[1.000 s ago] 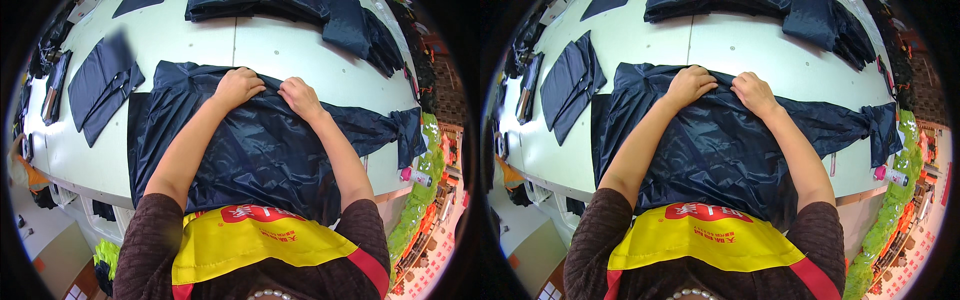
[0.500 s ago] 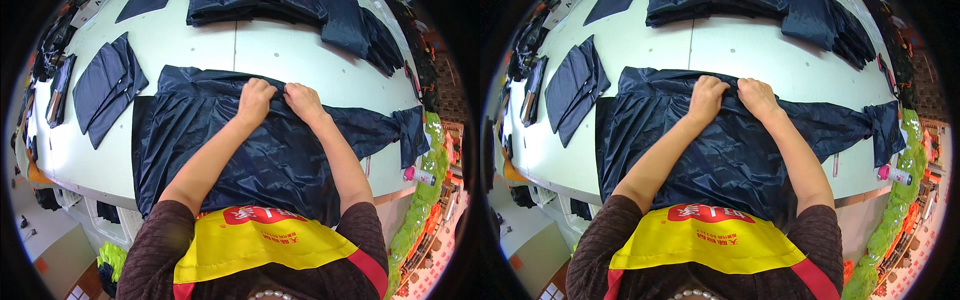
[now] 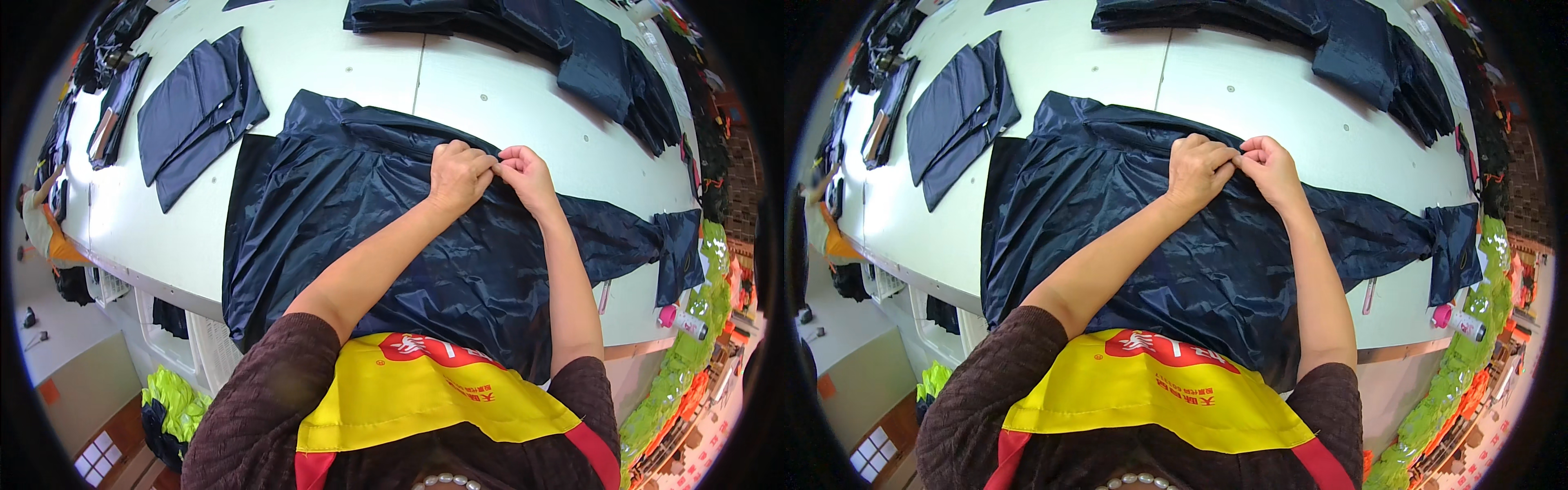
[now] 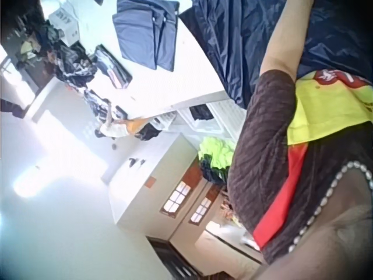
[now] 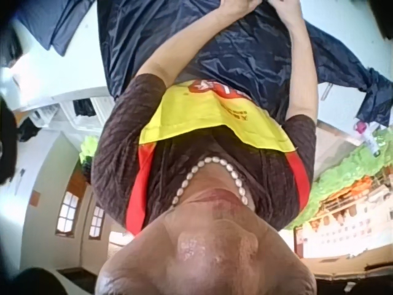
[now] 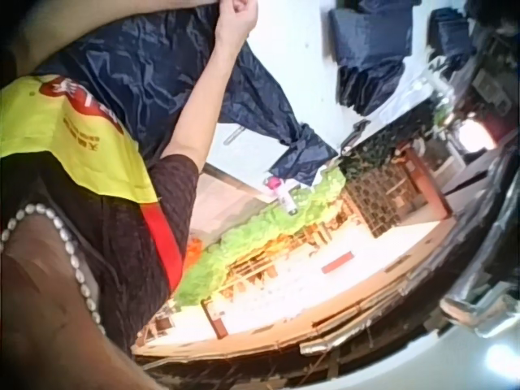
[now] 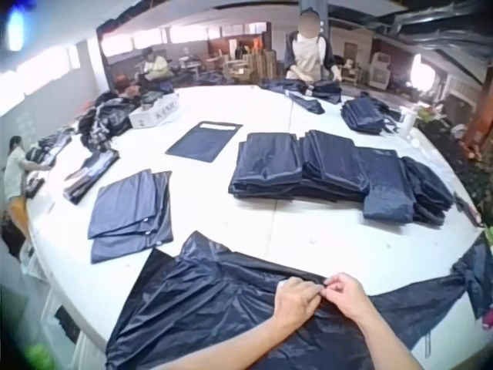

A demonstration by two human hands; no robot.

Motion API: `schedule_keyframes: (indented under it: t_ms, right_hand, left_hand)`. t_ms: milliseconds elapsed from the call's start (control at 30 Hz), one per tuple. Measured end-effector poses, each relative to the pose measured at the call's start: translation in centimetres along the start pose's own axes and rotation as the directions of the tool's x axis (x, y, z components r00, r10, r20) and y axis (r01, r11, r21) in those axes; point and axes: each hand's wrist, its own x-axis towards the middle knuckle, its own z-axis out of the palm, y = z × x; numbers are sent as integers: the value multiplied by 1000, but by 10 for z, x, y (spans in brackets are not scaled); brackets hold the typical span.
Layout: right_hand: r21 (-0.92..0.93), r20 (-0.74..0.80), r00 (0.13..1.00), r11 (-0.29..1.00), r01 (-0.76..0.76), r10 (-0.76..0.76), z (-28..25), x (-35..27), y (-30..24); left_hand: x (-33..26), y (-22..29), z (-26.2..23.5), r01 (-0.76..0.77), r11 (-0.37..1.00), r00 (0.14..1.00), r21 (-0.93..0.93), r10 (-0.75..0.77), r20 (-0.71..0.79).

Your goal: The person folds a dark blue jacket on a table, then places it into a plastic bag and seals it. They repeat the process with another jacket, folding and bagging it. The person also uses scissors to cut a tag off a jacket before folding it.

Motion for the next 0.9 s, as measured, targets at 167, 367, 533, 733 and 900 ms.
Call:
schedule_keyframes:
  t_ms: [167, 367, 533, 733, 900]
  right_hand:
    - [-126, -1, 992, 984, 127, -128, -8, 0, 2]
    - [-739, 135, 836, 509, 442, -532, 2, -3, 3]
    - [-844, 150, 835, 372, 387, -529, 12, -1, 6]
    - [-875, 104, 902, 392, 283, -420, 2, 8, 5]
    - [-849, 29, 907, 469, 244, -419, -10, 16, 18]
  left_hand:
    - [0, 0, -1, 12, 999, 1000, -32, -12, -21]
    - [-3, -4, 0, -29, 999, 999, -36, 28, -37]
    - [0, -11, -8, -85, 996, 992, -10, 84, -89]
    - [4, -51, -57, 103, 995, 955, -5, -100, -280]
    - [0, -102, -135, 394, 883, 896, 254, -307, -323]
